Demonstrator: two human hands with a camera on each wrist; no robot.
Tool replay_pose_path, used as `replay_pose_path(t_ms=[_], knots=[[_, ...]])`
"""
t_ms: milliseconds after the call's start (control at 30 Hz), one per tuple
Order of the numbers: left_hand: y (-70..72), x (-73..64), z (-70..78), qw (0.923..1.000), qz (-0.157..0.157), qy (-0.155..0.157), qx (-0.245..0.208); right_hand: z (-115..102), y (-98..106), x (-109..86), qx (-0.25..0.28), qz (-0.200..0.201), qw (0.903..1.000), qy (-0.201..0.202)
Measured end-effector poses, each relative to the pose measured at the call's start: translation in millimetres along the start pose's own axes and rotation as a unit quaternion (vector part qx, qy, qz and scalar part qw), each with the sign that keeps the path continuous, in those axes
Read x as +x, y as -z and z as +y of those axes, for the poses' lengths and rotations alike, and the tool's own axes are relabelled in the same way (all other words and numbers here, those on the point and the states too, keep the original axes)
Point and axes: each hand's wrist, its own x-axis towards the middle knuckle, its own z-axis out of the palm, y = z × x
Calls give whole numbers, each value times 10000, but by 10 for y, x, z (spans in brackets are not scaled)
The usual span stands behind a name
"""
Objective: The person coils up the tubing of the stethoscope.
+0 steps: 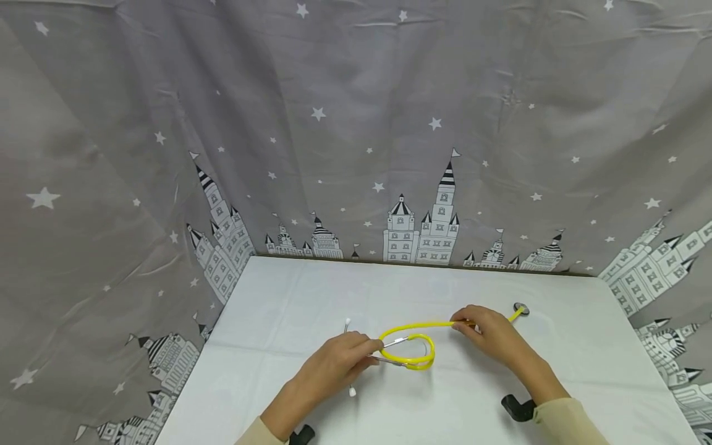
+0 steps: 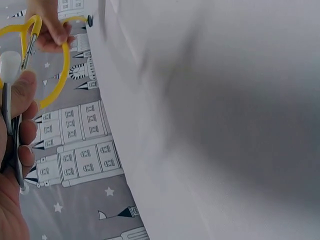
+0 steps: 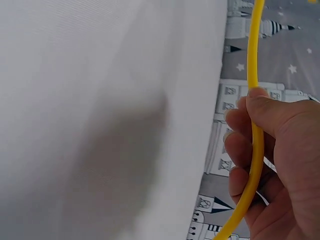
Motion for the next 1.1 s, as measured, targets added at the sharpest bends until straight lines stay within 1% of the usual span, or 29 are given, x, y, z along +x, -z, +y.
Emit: replay_pose_path(t_ms=[100, 200, 367, 533, 667, 767, 867, 1033, 1100], knots=[[30, -1, -37, 9999, 42, 136, -40, -39, -66, -76, -74, -48, 9999, 59], [50, -3, -85, 9995, 102, 287, 3, -106, -145, -169, -176, -75, 9995, 242], [34, -10, -179, 9984, 300, 476, 51, -270, -309, -352, -215, -37, 9953, 941], [4, -22, -252, 9972, 366, 622, 201, -543, -371, -537, -234, 80, 9849, 1714], [-19, -38, -299, 9962, 326, 747, 307, -784, -317, -654, -219, 212, 9739, 2249], [-39, -52, -323, 9956, 274, 840, 304, -947, -231, -696, -208, 321, 9670, 2520], [-65, -63, -337, 9956, 224, 873, 266, -1079, -115, -699, -247, 427, 9606, 2735], [-97, -69, -337, 9960, 155, 853, 206, -1234, 94, -663, -441, 844, 9404, 3266], [-104, -70, -327, 9960, 92, 869, 209, -1283, 177, -633, -463, 979, 9361, 3346]])
